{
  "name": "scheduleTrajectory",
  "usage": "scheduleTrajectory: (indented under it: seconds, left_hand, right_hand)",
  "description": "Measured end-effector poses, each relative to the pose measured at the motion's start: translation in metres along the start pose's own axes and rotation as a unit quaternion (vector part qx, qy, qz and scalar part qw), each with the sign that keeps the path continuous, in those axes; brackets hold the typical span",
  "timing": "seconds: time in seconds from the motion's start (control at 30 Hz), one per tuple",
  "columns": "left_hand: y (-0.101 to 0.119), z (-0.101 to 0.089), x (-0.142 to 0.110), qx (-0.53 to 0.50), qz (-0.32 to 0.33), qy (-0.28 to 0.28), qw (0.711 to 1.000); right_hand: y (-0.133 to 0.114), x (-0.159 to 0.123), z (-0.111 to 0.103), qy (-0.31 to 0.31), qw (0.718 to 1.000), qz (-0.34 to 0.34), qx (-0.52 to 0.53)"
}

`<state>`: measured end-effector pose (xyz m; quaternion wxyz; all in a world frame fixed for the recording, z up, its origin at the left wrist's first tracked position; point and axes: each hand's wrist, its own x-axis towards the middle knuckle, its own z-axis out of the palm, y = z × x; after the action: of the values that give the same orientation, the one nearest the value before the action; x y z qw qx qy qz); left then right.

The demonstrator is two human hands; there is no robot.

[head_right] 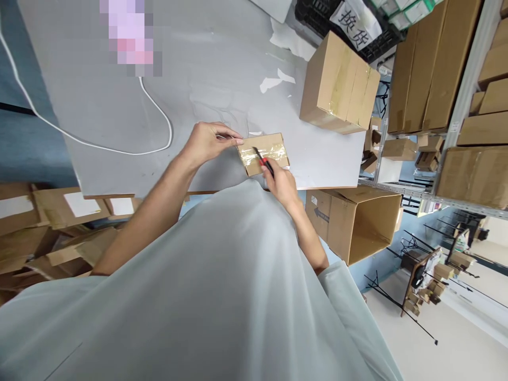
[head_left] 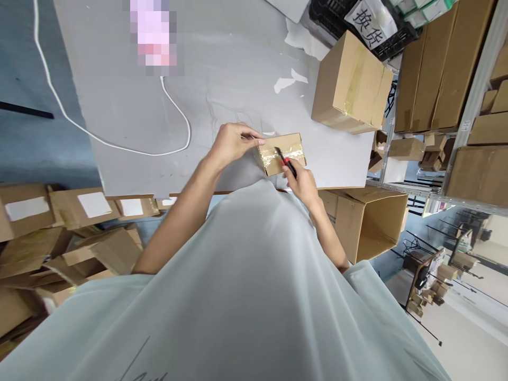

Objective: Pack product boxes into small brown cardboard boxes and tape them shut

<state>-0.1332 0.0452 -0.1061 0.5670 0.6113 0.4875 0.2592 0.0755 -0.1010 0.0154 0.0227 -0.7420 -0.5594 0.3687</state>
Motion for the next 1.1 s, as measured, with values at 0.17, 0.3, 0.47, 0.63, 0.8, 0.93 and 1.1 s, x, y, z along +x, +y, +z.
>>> scheduleTrajectory:
  seconds: [0.17, 0.3, 0.47, 0.63, 0.8, 0.93, 1.1]
  left_hand:
    - [0.001, 0.001, 0.001, 0.0, 0.009, -0.003, 1.0]
    - [0.0, 0.002, 0.001, -0.002, 0.017, -0.001, 1.0]
    - [-0.001, 0.002, 0.001, -0.008, 0.028, -0.003, 1.0]
    - [-0.001, 0.003, 0.001, -0.008, 0.03, 0.001, 1.0]
    - [0.002, 0.003, -0.001, 0.011, 0.038, 0.006, 0.999]
    - [0.004, 0.003, 0.0, 0.026, 0.039, 0.009, 0.999]
    - [0.003, 0.006, 0.003, 0.028, 0.031, 0.021, 0.999]
  right_hand:
    - [-0.028, 0.007, 0.011, -0.022, 0.996, -0.006, -0.085]
    - [-0.034, 0.011, 0.014, -0.026, 0.993, 0.005, -0.115]
    - [-0.035, 0.008, 0.016, -0.021, 0.993, 0.01, -0.12]
    - [-0.044, 0.005, 0.018, -0.019, 0.99, 0.017, -0.136]
    - [-0.053, 0.011, 0.031, -0.015, 0.984, 0.033, -0.176]
    - [-0.055, 0.017, 0.044, -0.003, 0.983, 0.014, -0.182]
    - [-0.059, 0.02, 0.049, 0.003, 0.98, 0.046, -0.196]
